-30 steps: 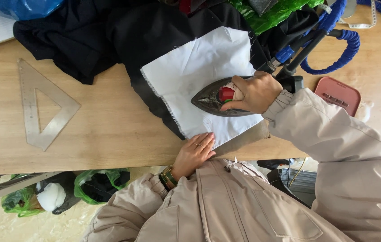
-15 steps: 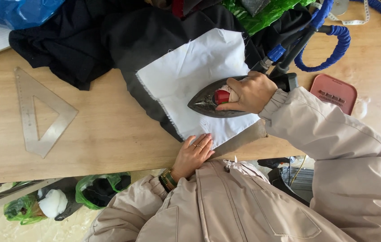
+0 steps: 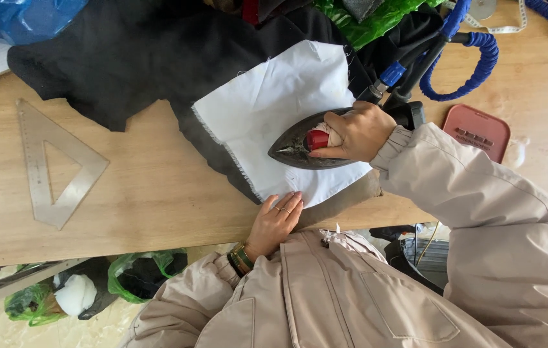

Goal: Ironing and pressing the seams of a black garment with red trim using a steam iron and a pressing ham for shaping.

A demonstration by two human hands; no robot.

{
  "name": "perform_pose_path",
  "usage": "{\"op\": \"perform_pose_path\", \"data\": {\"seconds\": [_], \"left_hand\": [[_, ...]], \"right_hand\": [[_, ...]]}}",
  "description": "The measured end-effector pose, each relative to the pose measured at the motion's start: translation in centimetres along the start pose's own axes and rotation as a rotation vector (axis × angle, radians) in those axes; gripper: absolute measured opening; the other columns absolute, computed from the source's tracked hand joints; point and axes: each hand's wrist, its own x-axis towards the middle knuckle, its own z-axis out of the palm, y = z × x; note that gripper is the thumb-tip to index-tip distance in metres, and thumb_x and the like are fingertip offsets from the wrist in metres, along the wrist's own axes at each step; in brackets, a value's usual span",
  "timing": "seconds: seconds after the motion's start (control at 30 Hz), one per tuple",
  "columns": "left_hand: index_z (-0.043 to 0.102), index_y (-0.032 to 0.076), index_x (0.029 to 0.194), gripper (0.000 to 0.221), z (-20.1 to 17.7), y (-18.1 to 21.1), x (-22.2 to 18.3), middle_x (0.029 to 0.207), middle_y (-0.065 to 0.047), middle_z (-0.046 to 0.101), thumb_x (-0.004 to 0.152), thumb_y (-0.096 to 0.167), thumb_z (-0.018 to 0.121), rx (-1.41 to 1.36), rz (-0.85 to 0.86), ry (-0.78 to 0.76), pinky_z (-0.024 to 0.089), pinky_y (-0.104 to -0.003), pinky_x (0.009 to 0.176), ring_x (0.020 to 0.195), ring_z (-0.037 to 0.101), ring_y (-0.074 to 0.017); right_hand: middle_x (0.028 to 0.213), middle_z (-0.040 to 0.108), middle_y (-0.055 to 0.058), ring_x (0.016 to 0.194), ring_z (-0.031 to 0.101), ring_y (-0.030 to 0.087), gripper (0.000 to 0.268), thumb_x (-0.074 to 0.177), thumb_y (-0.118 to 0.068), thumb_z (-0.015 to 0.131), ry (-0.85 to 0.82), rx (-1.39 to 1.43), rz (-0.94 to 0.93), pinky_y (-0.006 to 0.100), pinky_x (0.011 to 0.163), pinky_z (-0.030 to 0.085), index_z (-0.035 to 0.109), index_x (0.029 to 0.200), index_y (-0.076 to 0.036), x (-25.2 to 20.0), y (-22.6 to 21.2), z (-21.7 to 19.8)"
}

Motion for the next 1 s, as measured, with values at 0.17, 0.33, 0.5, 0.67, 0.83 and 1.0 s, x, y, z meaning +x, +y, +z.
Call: {"op": "perform_pose_path", "data": {"seconds": [0.17,0.33,0.5,0.67,0.83,1.0], "left_hand": [[0.070,0.014,0.114,0.020,0.1,0.0,-0.1,0.129,-0.006,0.070,0.106,0.021,0.054,0.039,0.004,0.000,0.051,-0.039,0.104,0.115,0.069,-0.0158],[0.071,0.012,0.112,0.021,0.6,-0.1,-0.3,0.127,-0.008,0.071,0.107,0.019,0.052,0.006,0.018,0.022,0.052,-0.037,0.102,0.113,0.070,-0.0173],[0.071,0.012,0.112,0.022,0.8,-0.1,-0.3,0.126,-0.008,0.071,0.108,0.019,0.051,0.000,0.018,0.024,0.053,-0.036,0.101,0.112,0.071,-0.0179],[0.073,0.006,0.107,0.020,-0.6,-0.2,1.4,0.118,-0.012,0.071,0.106,0.014,0.054,-0.067,0.029,0.057,0.057,-0.036,0.095,0.106,0.072,-0.0235],[0.073,0.005,0.104,0.018,-0.6,0.2,1.7,0.119,-0.013,0.072,0.104,0.013,0.057,-0.094,0.001,0.055,0.058,-0.035,0.091,0.105,0.072,-0.0246],[0.074,0.007,0.104,0.018,-1.1,0.0,2.2,0.119,-0.012,0.073,0.105,0.012,0.056,-0.096,-0.018,0.070,0.058,-0.033,0.090,0.105,0.073,-0.0236]], "right_hand": [[0.050,0.062,0.005,0.049,0.065,0.020,0.067,0.081,-0.081,0.069,0.006,-0.019,-0.021,0.031,0.066,0.050,0.065,0.089,-0.014,0.1,0.1,0.0],[0.052,0.064,0.006,0.051,0.067,0.021,0.066,0.084,-0.079,0.066,0.012,-0.020,-0.023,0.031,0.065,0.050,0.063,0.087,-0.014,0.1,-0.1,-0.3],[0.056,0.066,0.006,0.052,0.068,0.021,0.065,0.083,-0.078,0.069,-0.015,0.016,-0.037,0.032,0.064,0.048,0.065,0.087,-0.014,0.2,0.0,-0.3],[0.047,0.058,0.001,0.045,0.061,0.018,0.064,0.085,-0.079,0.066,0.101,-0.102,-0.090,0.029,0.060,0.047,0.065,0.083,-0.015,1.0,-1.3,-1.0],[0.044,0.053,-0.003,0.042,0.058,0.014,0.060,0.089,-0.076,0.062,0.162,-0.084,-0.154,0.029,0.057,0.044,0.059,0.079,-0.017,2.7,-5.0,0.4],[0.044,0.051,-0.004,0.041,0.057,0.014,0.065,0.089,-0.080,0.061,0.185,-0.088,-0.161,0.029,0.055,0.042,0.058,0.078,-0.016,3.4,-5.5,0.0]]}}
